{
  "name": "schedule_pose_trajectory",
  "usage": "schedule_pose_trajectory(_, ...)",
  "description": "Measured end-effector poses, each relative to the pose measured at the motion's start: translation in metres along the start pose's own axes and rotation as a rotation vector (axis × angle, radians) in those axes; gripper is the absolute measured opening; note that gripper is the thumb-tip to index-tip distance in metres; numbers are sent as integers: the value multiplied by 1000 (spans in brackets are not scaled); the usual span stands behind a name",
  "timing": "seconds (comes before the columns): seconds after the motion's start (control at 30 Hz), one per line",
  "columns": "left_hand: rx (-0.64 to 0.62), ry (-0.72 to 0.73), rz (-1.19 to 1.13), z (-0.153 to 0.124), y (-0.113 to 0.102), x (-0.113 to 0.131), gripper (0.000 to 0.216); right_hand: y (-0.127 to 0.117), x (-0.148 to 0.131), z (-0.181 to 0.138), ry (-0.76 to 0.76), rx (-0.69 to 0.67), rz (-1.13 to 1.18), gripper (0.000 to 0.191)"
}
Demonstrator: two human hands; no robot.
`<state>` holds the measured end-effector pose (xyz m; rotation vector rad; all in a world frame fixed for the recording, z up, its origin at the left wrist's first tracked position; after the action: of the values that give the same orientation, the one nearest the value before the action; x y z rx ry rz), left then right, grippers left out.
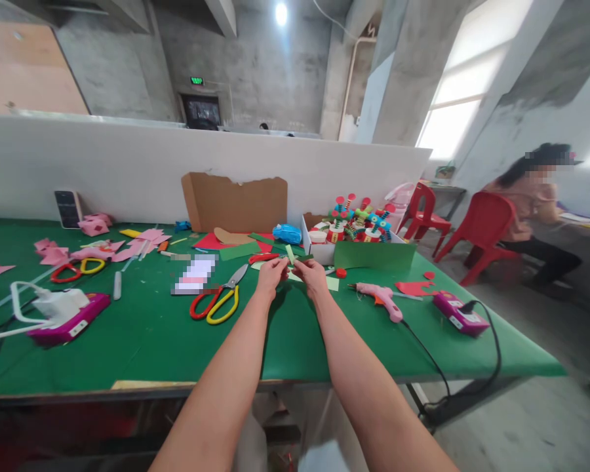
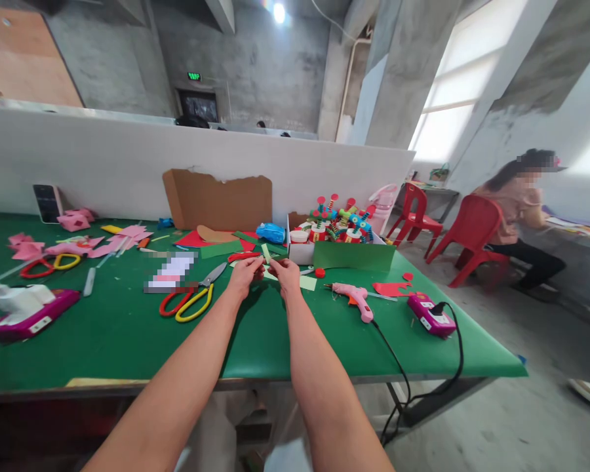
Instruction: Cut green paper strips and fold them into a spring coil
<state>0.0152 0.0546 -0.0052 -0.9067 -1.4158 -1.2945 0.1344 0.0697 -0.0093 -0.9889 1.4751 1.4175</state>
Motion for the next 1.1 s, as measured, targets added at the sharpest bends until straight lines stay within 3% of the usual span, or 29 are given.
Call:
schedule_pose_trajectory(0.37, 20, 104, 12, 3, -4, -2, 38, 9, 8, -4, -9, -44, -9, 35)
schedule_pose_trajectory(0.7, 37, 82, -30, 2, -1, -2, 35, 10, 5, -4, -40, -100, -45, 41)
schedule_pose_trajectory(0.97, 125, 53, -14, 0, -3, 1, 28, 14, -2, -9, -108, -117, -132, 34)
schedule_pose_trajectory(1.1, 119, 14, -55, 1, -3, 1, 28, 8, -5, -6, -158, -42, -175, 32)
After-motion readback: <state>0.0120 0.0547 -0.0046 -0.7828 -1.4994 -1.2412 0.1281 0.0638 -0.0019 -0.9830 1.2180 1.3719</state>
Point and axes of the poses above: each hand's wrist, its own z-axis towards the middle knuckle, its own y-axis out of the palm, x = y × z, the point moved 4 cm from there along z, towards the middle knuckle, and after that the axes turned 1 degree about -x, right-handed, at the moved point
